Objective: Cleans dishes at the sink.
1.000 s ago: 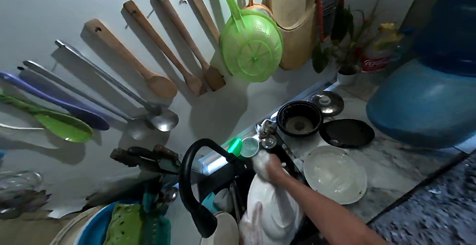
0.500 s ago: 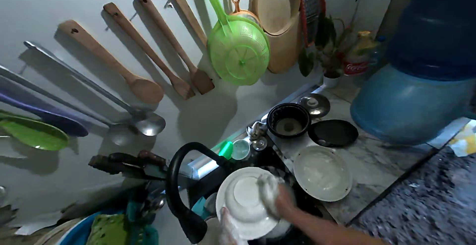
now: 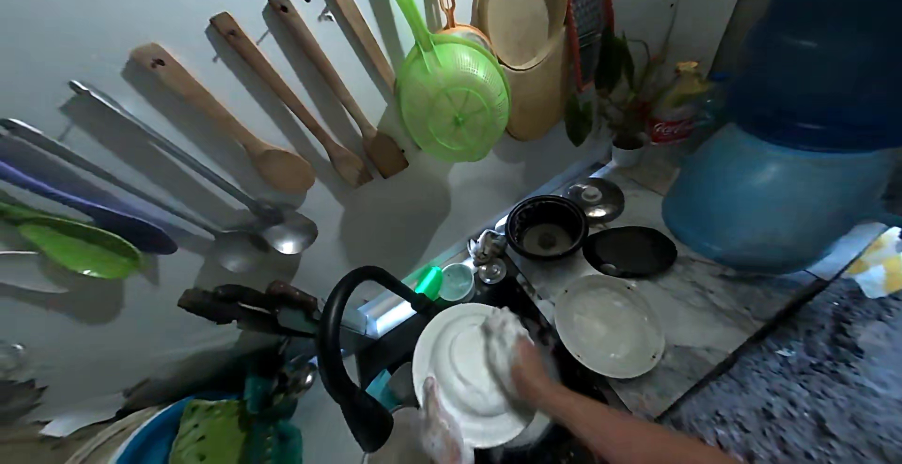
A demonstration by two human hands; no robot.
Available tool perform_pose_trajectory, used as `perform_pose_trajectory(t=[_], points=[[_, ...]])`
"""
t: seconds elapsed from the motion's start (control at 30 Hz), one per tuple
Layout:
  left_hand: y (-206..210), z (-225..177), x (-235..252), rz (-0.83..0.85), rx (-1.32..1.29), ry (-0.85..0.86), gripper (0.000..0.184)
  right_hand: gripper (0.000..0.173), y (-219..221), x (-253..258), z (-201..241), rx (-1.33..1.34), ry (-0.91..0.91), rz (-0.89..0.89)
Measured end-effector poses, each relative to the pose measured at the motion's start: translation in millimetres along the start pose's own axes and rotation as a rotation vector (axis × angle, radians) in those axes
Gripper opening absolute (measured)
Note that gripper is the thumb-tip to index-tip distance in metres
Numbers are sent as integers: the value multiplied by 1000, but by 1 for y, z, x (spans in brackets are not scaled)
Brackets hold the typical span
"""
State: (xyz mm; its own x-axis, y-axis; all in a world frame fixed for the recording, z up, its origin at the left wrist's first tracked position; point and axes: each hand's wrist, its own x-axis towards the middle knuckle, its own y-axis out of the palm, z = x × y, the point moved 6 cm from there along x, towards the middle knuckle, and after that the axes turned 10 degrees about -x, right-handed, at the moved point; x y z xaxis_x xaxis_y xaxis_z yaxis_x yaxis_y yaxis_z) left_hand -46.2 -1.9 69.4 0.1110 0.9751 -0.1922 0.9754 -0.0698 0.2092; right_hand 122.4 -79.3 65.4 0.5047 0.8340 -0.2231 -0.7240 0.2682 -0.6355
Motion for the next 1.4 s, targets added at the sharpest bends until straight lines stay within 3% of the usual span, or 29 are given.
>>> perform_pose_trajectory(t=[0.1, 0.17, 0.27, 0.37, 0.43, 0.53, 0.7, 0.8, 0.87, 0.9, 0.97, 1.0, 1.07, 1.17, 1.23, 1.3, 1.4], points=[[12, -7, -6, 52, 77, 1, 42, 49, 31, -14, 28, -52, -244, 63], [17, -10, -16, 55, 121, -28, 45, 52, 5, -2, 38, 9, -183, 127], [20, -18, -23, -25, 165, -11, 39, 52, -19, 27, 17, 2, -72, -1], [7, 4, -6, 23, 103, 20, 40, 50, -9, 3, 8, -3, -13, 86], [14, -1, -14, 14, 44, -49, 37, 47, 9, -21, 22, -16, -142, 157], [47, -51, -43, -123, 126, -314, 31, 51, 27, -13, 35, -61, -362, 164], [24, -1, -28, 4, 334, -64, 44, 43, -17, 56, 31, -58, -173, -132], [11, 19, -11, 95, 199, 20, 50, 39, -12, 28, 49, -22, -141, 60], [6, 25, -6, 203, -40, -6, 56, 36, 7, -5, 64, -86, -326, 190], [10, 19, -7, 118, -176, -92, 57, 38, 17, -21, 64, -131, -451, 220], [2, 11, -3, -58, -178, -155, 60, 45, 27, -41, 46, -187, -514, 312], [-6, 9, -1, -13, -55, -106, 62, 50, 29, -42, 28, -182, -496, 282], [-25, 12, 1, 3, 151, -27, 62, 46, 20, -26, -5, -139, -399, 27], [-31, 19, -2, -14, 125, -35, 60, 43, -25, 21, -27, -21, -61, -204], [-21, 22, -9, 77, 41, -14, 57, 41, -50, 45, -27, 68, 87, -216], [-12, 28, -16, 122, -99, -29, 56, 41, -70, 54, -14, 108, 117, -215], [-14, 58, -13, 172, -281, -148, 59, 44, -89, 41, 16, 152, -13, -337]])
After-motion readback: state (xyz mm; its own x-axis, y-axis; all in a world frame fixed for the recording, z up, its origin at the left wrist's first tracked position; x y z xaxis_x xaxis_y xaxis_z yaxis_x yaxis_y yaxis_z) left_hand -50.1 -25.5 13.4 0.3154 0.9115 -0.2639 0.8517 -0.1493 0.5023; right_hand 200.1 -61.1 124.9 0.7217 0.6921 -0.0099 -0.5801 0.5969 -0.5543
